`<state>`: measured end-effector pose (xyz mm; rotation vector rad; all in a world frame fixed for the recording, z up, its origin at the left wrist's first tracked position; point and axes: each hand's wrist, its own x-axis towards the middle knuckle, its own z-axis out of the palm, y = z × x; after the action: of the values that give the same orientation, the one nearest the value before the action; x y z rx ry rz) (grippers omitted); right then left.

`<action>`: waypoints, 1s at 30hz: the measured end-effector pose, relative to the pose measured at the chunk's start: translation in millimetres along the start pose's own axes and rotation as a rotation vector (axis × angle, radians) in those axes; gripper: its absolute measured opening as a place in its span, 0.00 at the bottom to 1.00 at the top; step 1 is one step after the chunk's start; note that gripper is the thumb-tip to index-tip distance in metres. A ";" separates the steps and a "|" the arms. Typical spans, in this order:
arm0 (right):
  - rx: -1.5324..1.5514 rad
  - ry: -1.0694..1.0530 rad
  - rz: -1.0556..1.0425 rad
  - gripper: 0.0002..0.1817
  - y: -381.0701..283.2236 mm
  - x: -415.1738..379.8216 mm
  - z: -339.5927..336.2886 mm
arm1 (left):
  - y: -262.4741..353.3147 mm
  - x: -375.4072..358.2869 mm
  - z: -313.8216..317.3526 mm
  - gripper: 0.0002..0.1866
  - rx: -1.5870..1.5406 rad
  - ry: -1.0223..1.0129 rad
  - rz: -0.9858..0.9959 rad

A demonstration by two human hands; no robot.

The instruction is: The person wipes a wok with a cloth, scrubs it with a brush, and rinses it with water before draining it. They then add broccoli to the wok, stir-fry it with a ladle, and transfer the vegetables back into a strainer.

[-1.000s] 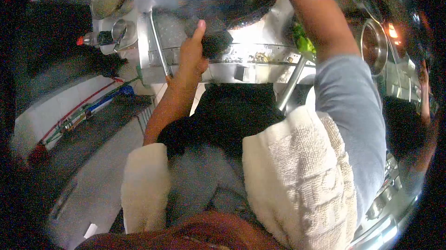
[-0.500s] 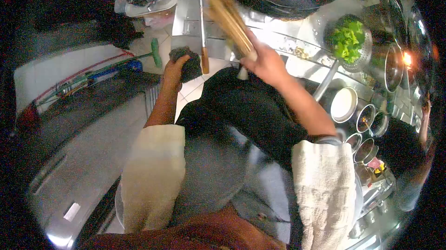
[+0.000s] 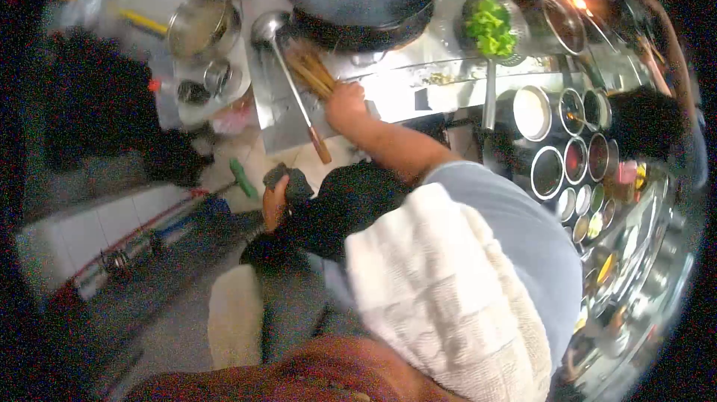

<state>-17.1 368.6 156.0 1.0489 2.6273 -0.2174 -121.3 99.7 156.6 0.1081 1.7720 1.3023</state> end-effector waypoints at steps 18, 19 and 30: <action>0.921 0.179 0.152 0.11 -30.0 -34.8 21.6 | 5.5 31.5 9.1 0.19 0.144 -0.031 0.011; 0.962 0.227 0.057 0.12 -20.7 -41.3 21.4 | 6.0 33.4 7.2 0.19 0.129 -0.028 0.063; 1.145 0.309 0.032 0.16 90.1 -122.0 -77.6 | 17.2 52.0 12.7 0.24 0.424 0.053 0.184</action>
<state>111.8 374.2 267.3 1.4863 2.6644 -1.8178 -150.1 144.5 138.4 0.4865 2.1018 1.0414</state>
